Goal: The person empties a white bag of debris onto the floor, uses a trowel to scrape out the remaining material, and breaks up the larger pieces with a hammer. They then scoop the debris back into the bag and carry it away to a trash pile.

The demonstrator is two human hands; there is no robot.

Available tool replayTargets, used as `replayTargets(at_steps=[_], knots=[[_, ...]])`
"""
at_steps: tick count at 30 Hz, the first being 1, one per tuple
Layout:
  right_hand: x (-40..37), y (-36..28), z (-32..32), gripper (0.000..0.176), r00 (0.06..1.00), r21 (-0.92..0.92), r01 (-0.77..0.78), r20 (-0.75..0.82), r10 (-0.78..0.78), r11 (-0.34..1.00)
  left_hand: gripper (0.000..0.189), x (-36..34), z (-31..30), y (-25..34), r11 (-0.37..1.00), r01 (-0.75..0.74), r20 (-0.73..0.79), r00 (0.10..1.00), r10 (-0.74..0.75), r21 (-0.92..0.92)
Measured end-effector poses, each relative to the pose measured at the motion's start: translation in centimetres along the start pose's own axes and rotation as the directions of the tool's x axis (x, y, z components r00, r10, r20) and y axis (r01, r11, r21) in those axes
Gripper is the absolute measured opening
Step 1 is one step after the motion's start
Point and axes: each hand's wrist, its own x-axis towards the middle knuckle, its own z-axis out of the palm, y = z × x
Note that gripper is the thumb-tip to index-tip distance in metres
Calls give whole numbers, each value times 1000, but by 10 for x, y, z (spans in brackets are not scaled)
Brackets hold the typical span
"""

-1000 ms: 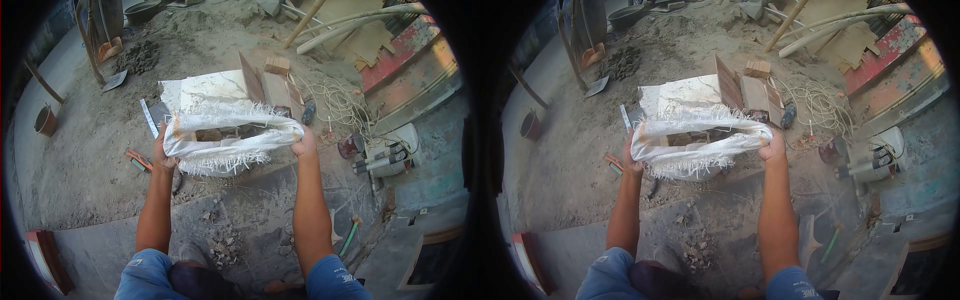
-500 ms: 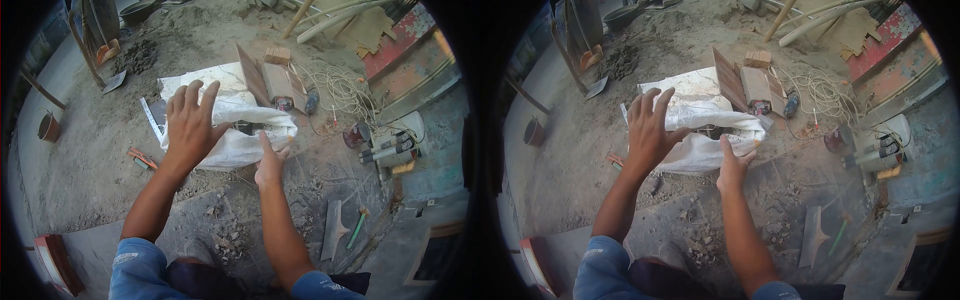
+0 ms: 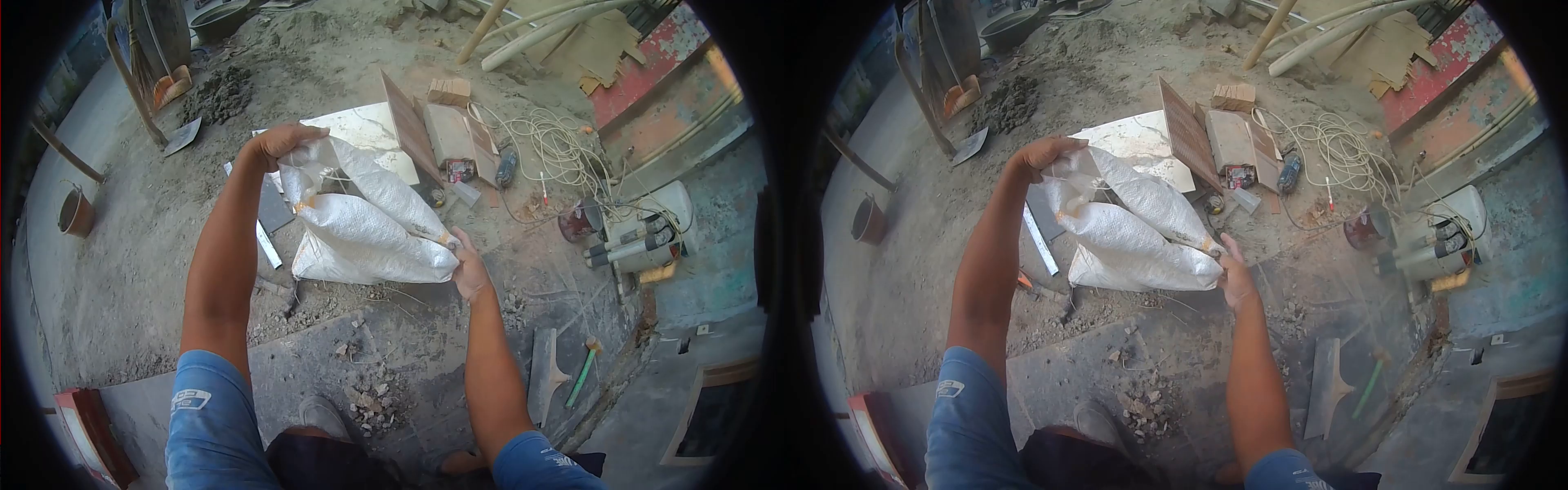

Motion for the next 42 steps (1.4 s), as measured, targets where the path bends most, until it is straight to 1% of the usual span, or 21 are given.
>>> replayTargets(at_steps=[1, 3, 5, 7, 8, 10, 11, 12, 13, 15, 17, 19, 21, 23, 25, 27, 31, 36, 38, 41, 42], knots=[[-20, -39, 16, 71, 994, -245, 4, -101, -29, 970, 37, 6, 0, 1, 1000, 8, -2, 1000, -8, -2], [-15, -70, 26, 80, 961, -543, 218, -23, -274, 811, 45, 25, -2, 6, 973, 60, -105, 994, -37, 225], [-14, -93, 74, 81, 810, -834, 460, 253, -529, 305, 49, 36, 17, 10, 997, 47, -120, 992, -39, 62], [3, -87, 128, 64, 738, -904, 427, 330, -589, 29, 51, 37, 40, 21, 996, 44, -202, 978, -58, -73], [18, -90, 139, 64, 740, -906, 422, 327, -588, 27, 55, 37, 49, 25, 1000, 13, -250, 968, -15, -13], [54, -100, 157, 45, 960, -973, 155, 107, -260, 171, 57, 43, 49, 25, 982, 11, -290, 956, 45, 188], [80, -95, 147, 39, 887, -935, 237, 98, -451, 263, 59, 45, 49, 24, 924, 21, -320, 941, 111, 382], [104, -91, 133, 35, 784, -883, 330, 60, -617, 334, 63, 27, 65, 22, 650, -87, -404, 719, 566, 755], [110, -102, 128, 35, 814, -865, 320, 42, -579, 387, 71, -4, 90, 17, 234, 5, -218, 381, 899, 972], [112, -121, 123, 36, 843, -848, 291, 7, -538, 444, 83, -44, 121, 6, 93, -311, 117, 594, 796, 946], [113, -135, 124, 33, 857, -813, 258, -58, -512, 523, 72, -52, 132, -32, 21, -409, 332, 769, 547, 912], [124, -152, 120, 34, 911, -711, 247, -62, -408, 659, 42, -63, 134, -30, 41, -384, 386, 918, -95, 923], [119, -161, 125, 35, 953, -590, 210, -55, -298, 780, 28, -83, 132, -36, -32, -395, 395, 919, -10, 918], [95, -160, 137, 42, 647, -918, 314, 21, -762, 241, 16, -101, 132, -46, -104, -404, 411, 910, 56, 909], [51, -148, 145, 57, 302, -810, 554, 411, -860, -193, 7, -113, 128, -52, -177, -478, 509, 787, 350, 860], [-17, -128, 151, 63, 487, -663, 727, 681, -546, -179, 6, -116, 125, -55, -173, -492, 520, 774, 362, 853], [-56, -70, 113, 42, 595, -629, 715, 777, -207, -306, 9, -129, 125, -61, -174, -547, 558, 687, 465, 819], [-62, -50, 88, 23, 517, -564, 754, 826, -225, -337, 12, -132, 122, -49, -41, -604, 568, 721, 397, 796], [-67, -48, 92, 19, 459, -525, 782, 850, -258, -336, 16, -112, 124, -19, 340, -446, 384, 893, 236, 828], [-72, -54, 107, 17, 524, -570, 785, 820, -229, -244, 23, -39, 123, -42, 220, -420, 287, 842, 458, 881], [-77, -55, 113, 20, 564, -604, 794, 777, -279, -75, 26, -16, 123, -57, 149, -431, 304, 804, 511, 890]])
